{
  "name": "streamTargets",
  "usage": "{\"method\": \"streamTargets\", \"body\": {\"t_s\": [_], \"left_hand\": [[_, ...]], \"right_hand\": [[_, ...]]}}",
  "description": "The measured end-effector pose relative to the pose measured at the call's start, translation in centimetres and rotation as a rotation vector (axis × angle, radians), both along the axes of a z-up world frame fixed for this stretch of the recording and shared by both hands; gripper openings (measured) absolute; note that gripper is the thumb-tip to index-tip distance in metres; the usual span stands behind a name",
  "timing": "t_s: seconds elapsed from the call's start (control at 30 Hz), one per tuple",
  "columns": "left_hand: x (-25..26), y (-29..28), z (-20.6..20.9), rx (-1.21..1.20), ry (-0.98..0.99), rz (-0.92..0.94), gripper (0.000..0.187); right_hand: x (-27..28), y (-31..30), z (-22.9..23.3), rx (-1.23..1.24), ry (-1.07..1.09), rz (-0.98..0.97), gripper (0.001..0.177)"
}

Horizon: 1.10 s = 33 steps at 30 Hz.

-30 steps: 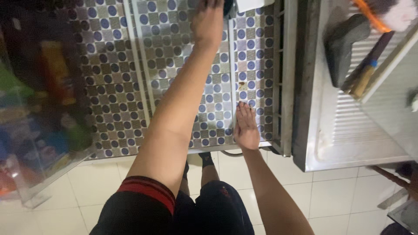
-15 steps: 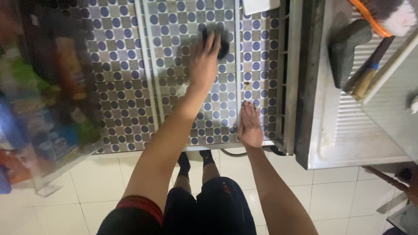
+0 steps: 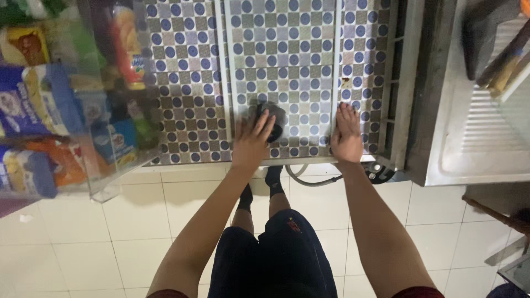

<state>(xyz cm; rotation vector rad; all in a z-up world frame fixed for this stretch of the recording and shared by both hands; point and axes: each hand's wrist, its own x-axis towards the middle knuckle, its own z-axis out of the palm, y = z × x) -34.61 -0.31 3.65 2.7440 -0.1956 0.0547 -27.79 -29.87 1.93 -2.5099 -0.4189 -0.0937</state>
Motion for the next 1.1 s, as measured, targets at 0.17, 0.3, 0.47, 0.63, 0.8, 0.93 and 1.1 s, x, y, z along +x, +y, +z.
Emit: {"method": "streamTargets", "body": {"t_s": [0.17,0.3,0.47,0.63,0.8,0.93,1.1], "left_hand": [[-2.0,6.3,-1.0,-0.076,0.272,0.296,0.078],[-1.6,9.7,1.4,0.197,-0.158,0.568,0.075],[-1.4,7.9,4.4,0.146,-0.060,0.612,0.073],[0.9,5.2,0.1,-0.294,-0.020,0.549,0.054],[3.6,5.2,-0.6,-0.511,0.246,0.788,0.058],[4.6,6.2,0.1,-0.450,0.344,0.636,0.056],[2.2,5.9,-0.3,-0.497,0.199,0.663,0.056]], "right_hand": [[0.2,0.0,-0.1,0.134,0.044,-0.041,0.044],[0.6,1.0,0.2,0.149,0.054,-0.118,0.037],[1.0,3.8,2.5,-0.073,0.023,-0.335,0.024],[3.2,5.0,0.4,-0.024,0.312,-0.652,0.048],[3.9,5.4,-3.0,-0.057,0.262,-0.711,0.065],[3.6,5.8,-2.9,-0.120,0.309,-0.735,0.069],[2.5,5.4,0.3,0.093,0.315,-0.670,0.069]]}}
